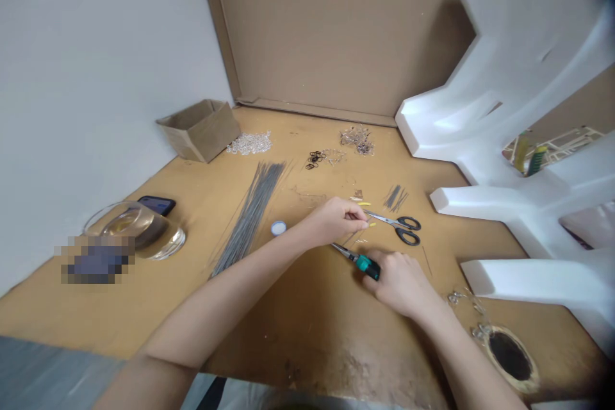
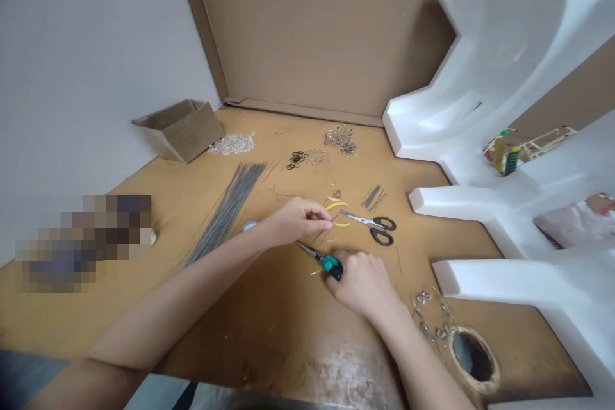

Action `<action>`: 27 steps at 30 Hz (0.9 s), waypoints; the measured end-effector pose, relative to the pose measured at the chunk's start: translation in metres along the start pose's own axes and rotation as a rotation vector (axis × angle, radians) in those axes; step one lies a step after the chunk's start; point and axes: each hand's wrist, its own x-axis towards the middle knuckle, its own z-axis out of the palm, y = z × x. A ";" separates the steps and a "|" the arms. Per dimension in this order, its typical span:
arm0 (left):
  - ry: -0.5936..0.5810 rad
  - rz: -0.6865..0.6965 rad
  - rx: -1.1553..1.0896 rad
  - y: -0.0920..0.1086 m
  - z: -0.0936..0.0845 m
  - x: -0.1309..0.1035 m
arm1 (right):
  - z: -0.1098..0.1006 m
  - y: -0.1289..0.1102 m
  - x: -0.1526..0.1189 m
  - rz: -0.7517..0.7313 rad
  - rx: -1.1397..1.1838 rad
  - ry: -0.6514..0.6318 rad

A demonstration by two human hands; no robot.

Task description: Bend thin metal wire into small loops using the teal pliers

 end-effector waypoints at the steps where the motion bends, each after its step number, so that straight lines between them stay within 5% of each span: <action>1: -0.008 0.002 0.009 -0.001 0.001 0.000 | 0.000 -0.001 0.000 0.006 0.004 -0.003; 27: -0.094 -0.034 -0.046 -0.003 0.008 0.001 | 0.005 -0.005 0.000 -0.022 -0.049 0.004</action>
